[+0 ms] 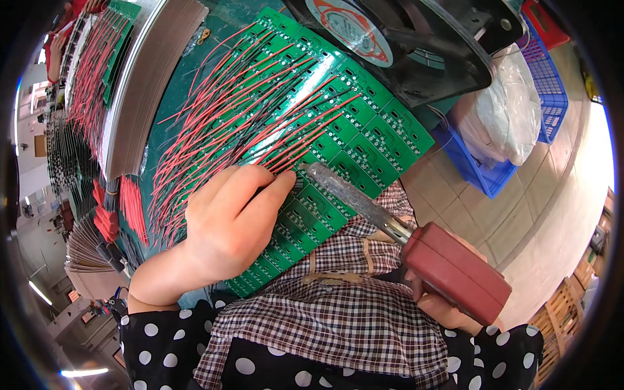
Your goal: The person solders wires onto circuit boards using a soldering tool, picking up wire bundles from the table and soldering individual wires onto the boards.
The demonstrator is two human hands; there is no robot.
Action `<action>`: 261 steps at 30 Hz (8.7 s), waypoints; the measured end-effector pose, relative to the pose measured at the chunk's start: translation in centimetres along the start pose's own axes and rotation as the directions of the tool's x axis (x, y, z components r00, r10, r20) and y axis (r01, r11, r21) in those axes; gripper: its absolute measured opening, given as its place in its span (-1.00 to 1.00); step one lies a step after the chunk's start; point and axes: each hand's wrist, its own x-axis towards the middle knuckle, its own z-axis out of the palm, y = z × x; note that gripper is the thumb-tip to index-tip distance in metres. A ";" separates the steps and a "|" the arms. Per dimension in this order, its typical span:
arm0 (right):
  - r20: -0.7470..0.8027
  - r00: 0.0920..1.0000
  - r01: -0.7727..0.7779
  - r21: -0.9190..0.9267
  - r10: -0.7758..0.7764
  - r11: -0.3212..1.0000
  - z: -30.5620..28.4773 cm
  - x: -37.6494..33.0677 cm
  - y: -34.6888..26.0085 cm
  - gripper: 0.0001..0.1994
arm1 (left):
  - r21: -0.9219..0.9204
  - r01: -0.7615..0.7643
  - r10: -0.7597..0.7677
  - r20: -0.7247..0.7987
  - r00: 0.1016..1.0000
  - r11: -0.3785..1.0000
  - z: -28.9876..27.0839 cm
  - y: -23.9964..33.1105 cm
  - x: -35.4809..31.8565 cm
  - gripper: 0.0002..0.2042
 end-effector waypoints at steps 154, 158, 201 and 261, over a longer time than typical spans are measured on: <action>-0.115 0.956 0.262 -0.091 -0.272 0.961 0.2 -1.0 2.2 -0.30 | -0.140 0.081 -0.084 -0.016 0.996 0.987 -0.3 0.2 4.1 -0.83; -0.075 0.978 0.189 -0.050 -0.192 0.981 0.2 -1.0 0.9 -0.30 | -0.117 0.096 -0.096 0.006 0.995 0.989 -0.1 0.4 4.7 -0.83; -0.061 0.916 0.221 -0.748 -0.397 0.626 0.9 0.3 0.9 -0.72 | 0.025 -0.114 0.115 -0.025 0.993 0.993 0.7 -0.8 5.1 -0.80; -0.221 0.652 0.613 -0.410 -0.726 0.675 5.9 -1.6 6.7 -0.60 | 0.095 0.870 -0.855 -0.162 0.492 0.483 -11.6 -15.3 -21.4 -0.80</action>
